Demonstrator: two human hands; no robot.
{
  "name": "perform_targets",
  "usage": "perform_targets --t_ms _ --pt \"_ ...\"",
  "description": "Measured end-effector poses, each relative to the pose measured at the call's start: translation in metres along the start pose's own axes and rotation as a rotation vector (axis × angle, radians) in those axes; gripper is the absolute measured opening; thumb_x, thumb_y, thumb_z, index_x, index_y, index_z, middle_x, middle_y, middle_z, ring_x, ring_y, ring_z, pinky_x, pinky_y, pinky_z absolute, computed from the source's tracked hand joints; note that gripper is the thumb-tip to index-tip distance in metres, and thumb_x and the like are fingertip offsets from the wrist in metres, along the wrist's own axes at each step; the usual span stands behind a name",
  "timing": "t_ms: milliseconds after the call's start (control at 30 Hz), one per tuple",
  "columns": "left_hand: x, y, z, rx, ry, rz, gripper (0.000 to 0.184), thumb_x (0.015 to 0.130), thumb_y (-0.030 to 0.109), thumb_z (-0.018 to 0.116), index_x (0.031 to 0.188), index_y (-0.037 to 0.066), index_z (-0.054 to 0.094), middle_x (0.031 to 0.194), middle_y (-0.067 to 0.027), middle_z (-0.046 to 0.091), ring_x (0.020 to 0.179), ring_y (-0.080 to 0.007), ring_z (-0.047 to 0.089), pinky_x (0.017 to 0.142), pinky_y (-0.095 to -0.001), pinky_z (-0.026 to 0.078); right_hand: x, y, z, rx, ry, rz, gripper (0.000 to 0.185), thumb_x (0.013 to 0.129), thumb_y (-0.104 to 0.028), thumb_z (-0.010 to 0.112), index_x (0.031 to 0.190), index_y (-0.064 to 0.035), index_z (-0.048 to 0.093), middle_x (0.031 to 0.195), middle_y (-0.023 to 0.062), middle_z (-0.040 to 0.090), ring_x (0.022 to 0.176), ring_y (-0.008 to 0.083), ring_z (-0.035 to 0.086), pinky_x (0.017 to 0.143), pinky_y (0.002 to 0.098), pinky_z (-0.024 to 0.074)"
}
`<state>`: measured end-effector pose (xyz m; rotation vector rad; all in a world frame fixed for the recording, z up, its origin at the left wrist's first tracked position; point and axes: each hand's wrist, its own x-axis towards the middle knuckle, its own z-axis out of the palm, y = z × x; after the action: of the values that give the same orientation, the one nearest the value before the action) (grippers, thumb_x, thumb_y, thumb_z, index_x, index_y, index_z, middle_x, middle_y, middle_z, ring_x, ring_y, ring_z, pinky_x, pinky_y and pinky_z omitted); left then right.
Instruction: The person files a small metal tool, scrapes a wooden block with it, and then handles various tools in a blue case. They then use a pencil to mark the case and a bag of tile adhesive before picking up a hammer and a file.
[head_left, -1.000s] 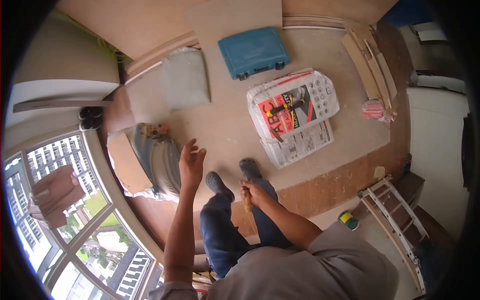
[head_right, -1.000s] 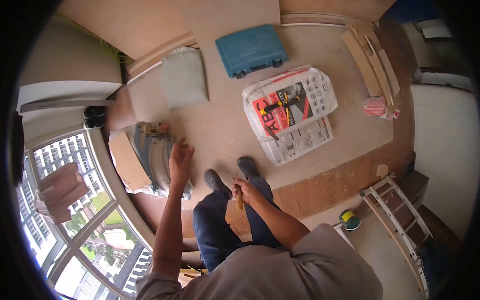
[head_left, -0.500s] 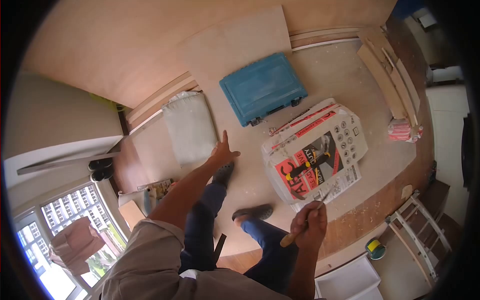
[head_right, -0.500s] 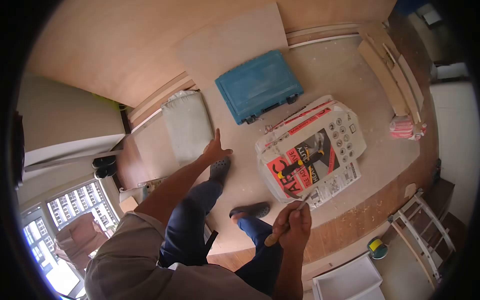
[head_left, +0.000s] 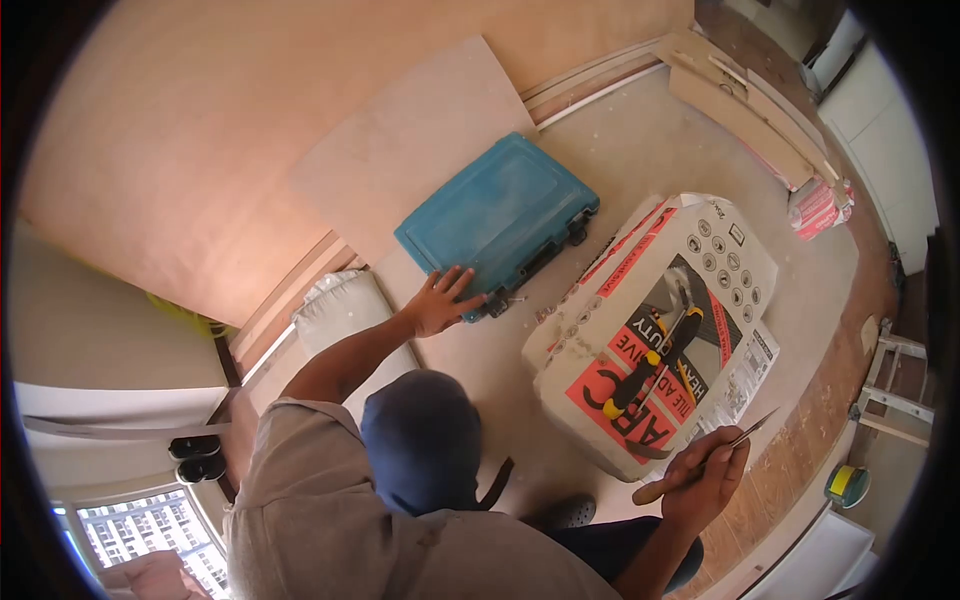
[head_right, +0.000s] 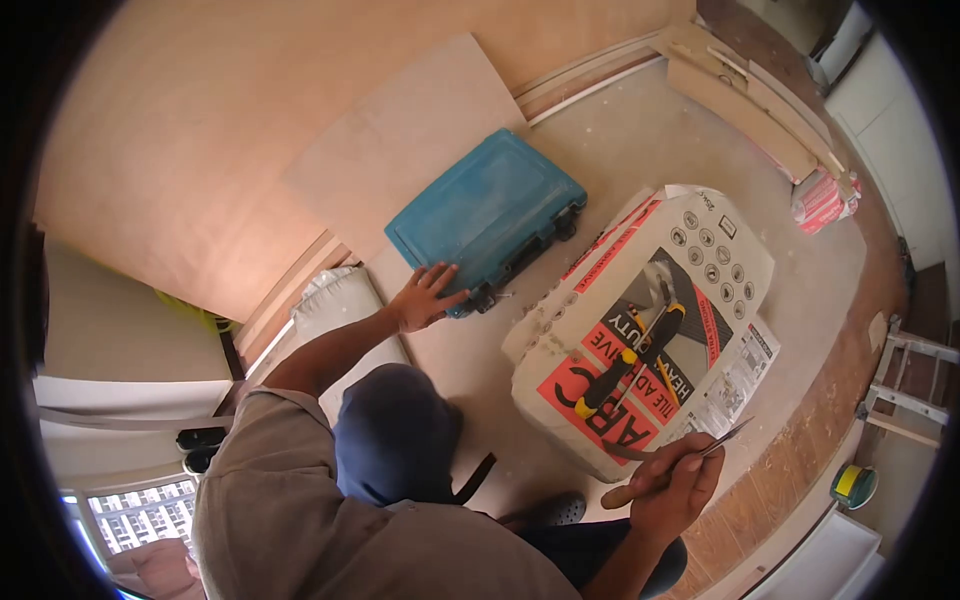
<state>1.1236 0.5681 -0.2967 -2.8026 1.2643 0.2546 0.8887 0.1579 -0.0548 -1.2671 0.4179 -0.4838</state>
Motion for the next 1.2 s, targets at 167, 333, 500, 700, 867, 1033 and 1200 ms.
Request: perform_targets --t_ms 167,333,500,700,867,1033,1200 --pt "-0.03 -0.026 0.01 0.055 0.304 -0.061 0.069 0.082 0.011 0.069 0.147 0.02 0.048 0.159 -0.021 0.031 0.143 -0.0427 0.035 0.113 -0.058 0.036 -0.003 0.006 -0.017 -0.031 -0.032 -0.073 0.026 0.109 -0.028 0.047 0.116 -0.0034 0.049 0.071 0.0043 0.05 0.047 0.0109 0.046 0.043 0.0239 0.042" --pt "-0.035 -0.081 -0.061 -0.302 1.024 -0.5 0.046 0.101 0.01 0.051 0.145 0.003 0.044 0.138 -0.0283 0.051 0.125 -0.0462 0.051 0.106 -0.0471 0.043 -0.015 0.007 -0.035 0.065 0.031 -0.043 0.023 0.109 -0.025 0.047 0.118 -0.0038 0.05 0.072 0.0038 0.048 0.052 0.0096 0.045 0.045 0.0224 0.042" --pt "-0.002 -0.179 -0.103 -0.423 1.234 -1.016 0.041 0.107 0.031 0.044 0.131 0.001 0.057 0.111 -0.0243 0.068 0.105 -0.0412 0.065 0.091 -0.0449 0.049 -0.026 0.001 -0.022 0.097 0.005 -0.057 0.024 0.109 -0.022 0.047 0.124 -0.005 0.053 0.078 0.0036 0.05 0.055 0.0091 0.047 0.048 0.0213 0.0425" --pt "0.007 -0.291 -0.059 -0.862 1.165 -1.106 0.05 0.098 0.029 0.061 0.138 -0.001 0.055 0.114 -0.0204 0.071 0.106 -0.0304 0.067 0.091 -0.04 0.05 -0.037 0.001 -0.012 0.018 0.033 -0.036 0.023 0.109 -0.021 0.047 0.124 -0.0058 0.054 0.077 0.0034 0.05 0.055 0.0092 0.047 0.048 0.022 0.0429" --pt "-0.002 -0.275 -0.044 -0.856 1.118 -0.983 0.063 0.091 0.029 0.068 0.139 -0.008 0.052 0.131 -0.028 0.063 0.122 -0.0397 0.062 0.1 -0.0406 0.048 -0.037 0.0 -0.008 -0.023 0.07 -0.066 0.026 0.108 -0.024 0.05 0.125 -0.0035 0.053 0.077 0.0035 0.05 0.055 0.0092 0.047 0.048 0.0224 0.0426" --pt "0.008 -0.201 0.002 -0.43 0.806 -0.693 0.036 0.088 0.023 0.07 0.118 0.002 0.067 0.12 -0.0228 0.067 0.114 -0.0423 0.061 0.098 -0.0477 0.048 -0.035 -0.004 -0.004 -0.041 0.084 -0.085 0.032 0.108 -0.026 0.051 0.128 -0.0011 0.052 0.078 0.0031 0.048 0.058 0.0078 0.045 0.05 0.0214 0.0422" --pt "0.037 -0.148 0.036 -0.396 0.059 -0.583 0.044 0.088 0.028 0.067 0.125 0.005 0.065 0.124 -0.0208 0.066 0.121 -0.0393 0.06 0.104 -0.0488 0.046 -0.03 0.0 0.007 -0.043 0.047 -0.078 0.032 0.108 -0.025 0.051 0.128 -0.001 0.052 0.079 0.0035 0.048 0.059 0.0076 0.045 0.052 0.0212 0.0424"
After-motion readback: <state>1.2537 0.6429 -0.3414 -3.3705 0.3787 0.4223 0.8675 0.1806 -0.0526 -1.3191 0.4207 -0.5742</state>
